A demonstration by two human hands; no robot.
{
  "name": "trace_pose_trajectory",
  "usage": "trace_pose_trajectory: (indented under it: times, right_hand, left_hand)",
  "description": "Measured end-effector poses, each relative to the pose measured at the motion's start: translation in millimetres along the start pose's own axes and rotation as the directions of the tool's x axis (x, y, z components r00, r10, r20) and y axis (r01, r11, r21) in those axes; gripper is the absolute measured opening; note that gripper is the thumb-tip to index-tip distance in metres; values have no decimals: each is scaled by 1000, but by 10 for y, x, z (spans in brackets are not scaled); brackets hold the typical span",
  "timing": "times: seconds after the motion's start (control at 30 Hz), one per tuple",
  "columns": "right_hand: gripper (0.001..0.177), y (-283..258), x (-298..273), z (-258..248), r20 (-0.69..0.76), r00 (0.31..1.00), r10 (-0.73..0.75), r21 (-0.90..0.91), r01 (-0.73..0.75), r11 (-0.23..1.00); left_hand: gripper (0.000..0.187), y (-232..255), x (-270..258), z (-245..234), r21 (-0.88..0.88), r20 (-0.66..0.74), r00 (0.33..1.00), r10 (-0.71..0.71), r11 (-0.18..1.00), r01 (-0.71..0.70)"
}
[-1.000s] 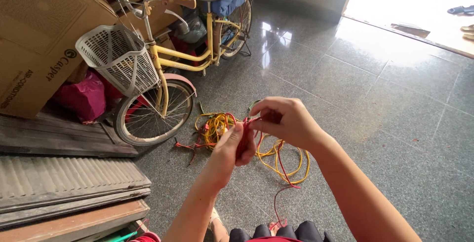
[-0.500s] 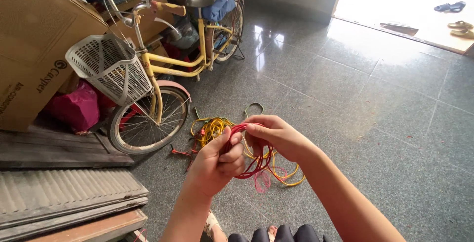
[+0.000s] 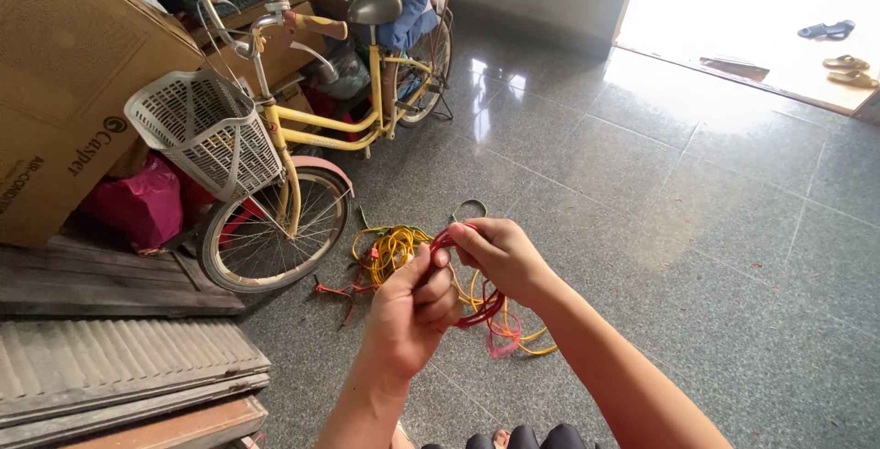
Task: Winding and organizing various colored ropes into coils.
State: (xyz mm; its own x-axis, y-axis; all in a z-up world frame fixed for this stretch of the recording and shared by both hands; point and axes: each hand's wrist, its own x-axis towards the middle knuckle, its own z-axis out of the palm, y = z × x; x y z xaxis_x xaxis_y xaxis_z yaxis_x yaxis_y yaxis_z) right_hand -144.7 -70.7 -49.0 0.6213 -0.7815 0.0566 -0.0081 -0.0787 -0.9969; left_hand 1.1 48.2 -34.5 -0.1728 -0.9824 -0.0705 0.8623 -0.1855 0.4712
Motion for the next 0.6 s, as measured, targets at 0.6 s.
trace_pose_trajectory:
  times: [0.6]
  right_hand:
    - [28, 119, -191, -42, 293, 932, 213, 652, -358, 669]
  left_hand:
    - [28, 152, 56, 29, 58, -73, 997, 21, 998, -17]
